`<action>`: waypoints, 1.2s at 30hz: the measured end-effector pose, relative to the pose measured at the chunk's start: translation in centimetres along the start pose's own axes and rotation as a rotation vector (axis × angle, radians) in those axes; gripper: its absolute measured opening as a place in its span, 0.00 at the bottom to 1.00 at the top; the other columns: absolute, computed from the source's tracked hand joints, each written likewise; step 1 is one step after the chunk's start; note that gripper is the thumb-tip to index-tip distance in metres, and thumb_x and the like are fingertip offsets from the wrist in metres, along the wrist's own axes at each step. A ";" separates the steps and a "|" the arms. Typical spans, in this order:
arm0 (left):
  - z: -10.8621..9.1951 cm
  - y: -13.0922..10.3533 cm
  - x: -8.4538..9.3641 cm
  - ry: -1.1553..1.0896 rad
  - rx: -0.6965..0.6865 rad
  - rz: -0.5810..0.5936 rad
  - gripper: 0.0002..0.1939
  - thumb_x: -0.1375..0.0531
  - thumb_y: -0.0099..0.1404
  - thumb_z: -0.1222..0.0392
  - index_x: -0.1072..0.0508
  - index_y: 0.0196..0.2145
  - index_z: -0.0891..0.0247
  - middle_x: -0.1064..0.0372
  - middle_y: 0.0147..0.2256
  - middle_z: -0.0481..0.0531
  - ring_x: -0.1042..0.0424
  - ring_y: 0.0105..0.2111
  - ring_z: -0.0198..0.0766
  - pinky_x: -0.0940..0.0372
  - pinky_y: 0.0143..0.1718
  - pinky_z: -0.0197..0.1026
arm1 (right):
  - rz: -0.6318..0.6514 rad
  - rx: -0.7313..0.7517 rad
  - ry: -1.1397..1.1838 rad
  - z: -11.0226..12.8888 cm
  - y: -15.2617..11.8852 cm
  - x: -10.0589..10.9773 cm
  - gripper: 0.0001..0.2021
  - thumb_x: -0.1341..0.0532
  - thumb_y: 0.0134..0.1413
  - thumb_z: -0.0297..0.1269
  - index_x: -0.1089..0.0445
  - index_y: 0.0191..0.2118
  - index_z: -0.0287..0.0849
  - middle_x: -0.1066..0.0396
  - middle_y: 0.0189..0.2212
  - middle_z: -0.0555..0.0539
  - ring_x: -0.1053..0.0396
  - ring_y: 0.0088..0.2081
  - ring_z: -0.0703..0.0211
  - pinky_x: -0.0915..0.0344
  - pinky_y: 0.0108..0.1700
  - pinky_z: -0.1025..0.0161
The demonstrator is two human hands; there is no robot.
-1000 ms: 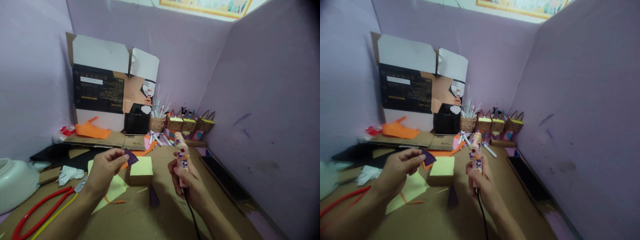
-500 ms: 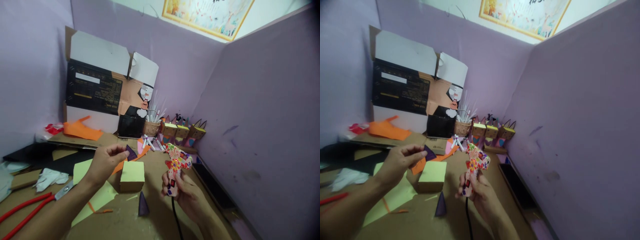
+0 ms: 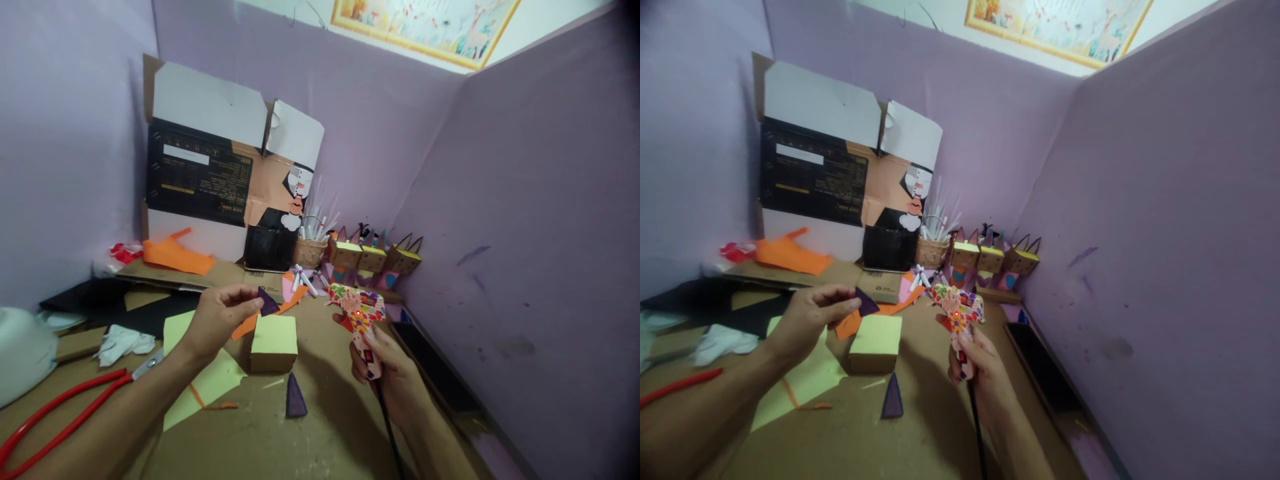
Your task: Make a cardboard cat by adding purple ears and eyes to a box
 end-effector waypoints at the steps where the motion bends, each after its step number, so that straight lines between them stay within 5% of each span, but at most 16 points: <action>1: -0.1 0.2 -0.2 0.024 -0.001 0.030 0.06 0.34 0.39 0.61 0.24 0.20 0.63 0.30 0.18 0.46 0.38 0.18 0.32 0.43 0.21 0.35 | -0.002 0.027 -0.069 -0.1 0.0 0.2 0.15 0.40 0.52 0.44 0.32 0.41 0.38 0.46 0.15 0.56 0.54 0.17 0.68 0.52 0.19 0.69; 5: -0.1 1.1 -1.1 0.142 0.000 0.160 0.07 0.34 0.40 0.61 0.24 0.21 0.64 0.28 0.22 0.49 0.33 0.25 0.36 0.39 0.30 0.38 | 0.039 0.027 -0.265 -0.5 -0.3 0.7 0.19 0.40 0.51 0.48 0.34 0.44 0.38 0.46 0.15 0.57 0.53 0.17 0.69 0.53 0.18 0.70; 11: 0.6 1.5 -2.2 0.216 0.016 0.243 0.04 0.36 0.42 0.61 0.25 0.19 0.64 0.30 0.20 0.47 0.35 0.23 0.35 0.41 0.28 0.37 | 0.035 -0.041 -0.311 -0.4 -0.6 0.7 0.19 0.38 0.48 0.48 0.34 0.40 0.38 0.41 0.16 0.54 0.51 0.17 0.69 0.55 0.16 0.72; 25: 6.1 1.6 -0.8 -0.131 0.121 -0.224 0.12 0.42 0.49 0.51 0.34 0.27 0.63 0.33 0.26 0.47 0.36 0.24 0.33 0.41 0.27 0.35 | 0.076 -0.080 -0.259 -2.0 -0.7 1.2 0.20 0.42 0.54 0.51 0.30 0.41 0.37 0.50 0.14 0.58 0.60 0.15 0.71 0.57 0.14 0.71; 31: 6.3 2.9 1.4 0.106 0.225 -0.127 0.08 0.40 0.42 0.63 0.36 0.11 0.62 0.43 0.11 0.44 0.46 0.13 0.31 0.53 0.16 0.35 | 0.019 -0.091 -0.265 -2.2 -0.6 1.2 0.19 0.41 0.52 0.51 0.30 0.39 0.38 0.50 0.14 0.57 0.59 0.15 0.71 0.58 0.14 0.71; 36: 5.0 3.7 3.6 0.339 0.152 -0.085 0.06 0.39 0.37 0.69 0.29 0.12 0.59 0.37 0.14 0.49 0.37 0.19 0.41 0.50 0.20 0.37 | -0.014 -0.092 -0.309 -2.4 -0.7 1.3 0.19 0.40 0.51 0.52 0.30 0.35 0.38 0.49 0.13 0.57 0.58 0.15 0.71 0.58 0.14 0.70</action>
Point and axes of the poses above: each hand's wrist, its own y-axis towards the middle knuckle, its own x-axis out of the back of the hand, z = x × y, the point moved 2 cm from there along y, towards the middle knuckle
